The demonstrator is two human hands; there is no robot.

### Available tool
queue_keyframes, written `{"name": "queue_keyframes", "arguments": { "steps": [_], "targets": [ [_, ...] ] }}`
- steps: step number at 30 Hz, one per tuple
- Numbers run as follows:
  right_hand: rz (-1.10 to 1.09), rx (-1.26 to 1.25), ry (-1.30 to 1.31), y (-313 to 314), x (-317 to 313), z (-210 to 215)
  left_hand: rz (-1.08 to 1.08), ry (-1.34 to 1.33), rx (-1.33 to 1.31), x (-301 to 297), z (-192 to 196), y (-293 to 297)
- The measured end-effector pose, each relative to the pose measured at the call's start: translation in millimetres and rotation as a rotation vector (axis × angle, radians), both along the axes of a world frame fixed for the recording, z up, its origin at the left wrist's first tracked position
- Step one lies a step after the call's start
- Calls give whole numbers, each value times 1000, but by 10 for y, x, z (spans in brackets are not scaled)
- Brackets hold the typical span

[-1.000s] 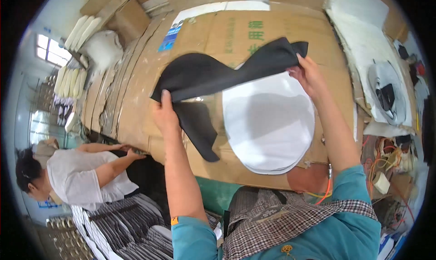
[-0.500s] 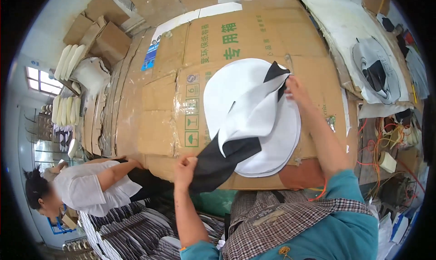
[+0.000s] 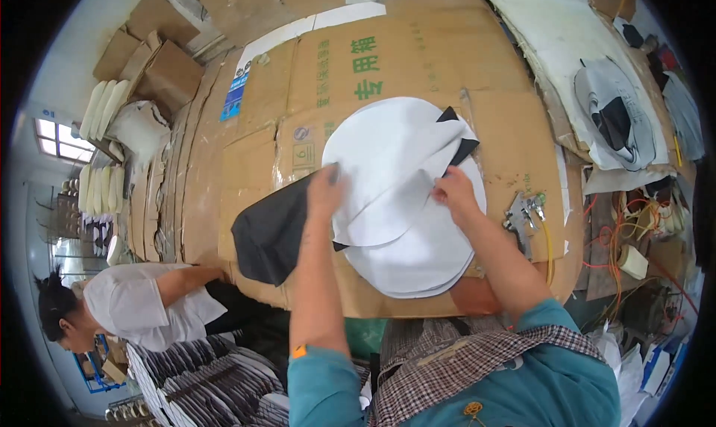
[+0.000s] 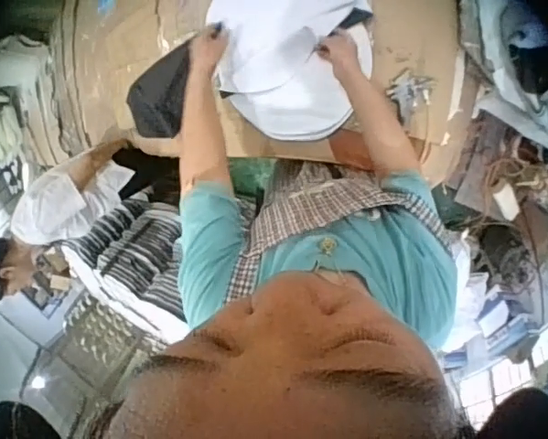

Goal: Applying adhesive to white foam pads and stacking them on a rack for assembly or drying.

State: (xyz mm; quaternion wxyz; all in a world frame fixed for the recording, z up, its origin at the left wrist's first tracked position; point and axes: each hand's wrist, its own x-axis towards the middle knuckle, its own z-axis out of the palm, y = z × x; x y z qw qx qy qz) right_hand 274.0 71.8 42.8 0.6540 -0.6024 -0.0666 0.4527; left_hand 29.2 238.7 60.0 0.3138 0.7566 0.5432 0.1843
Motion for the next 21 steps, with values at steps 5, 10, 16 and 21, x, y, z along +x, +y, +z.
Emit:
{"name": "queue_keyframes", "arguments": {
  "steps": [5,10,16,21],
  "targets": [
    [215,-33,-24,-202,484,-236,-49,429,169,862,-297,-423],
    [145,-68,-78,-110,988,-184,393,-113,121,462,-298,-697],
    [224,-250,-595,166,1172,-344,635,-296,-241,-78,-442,-1494],
    [419,-332,-387,-216,1013,-77,302,15,343,219,-303,-1690]
  ]
}}
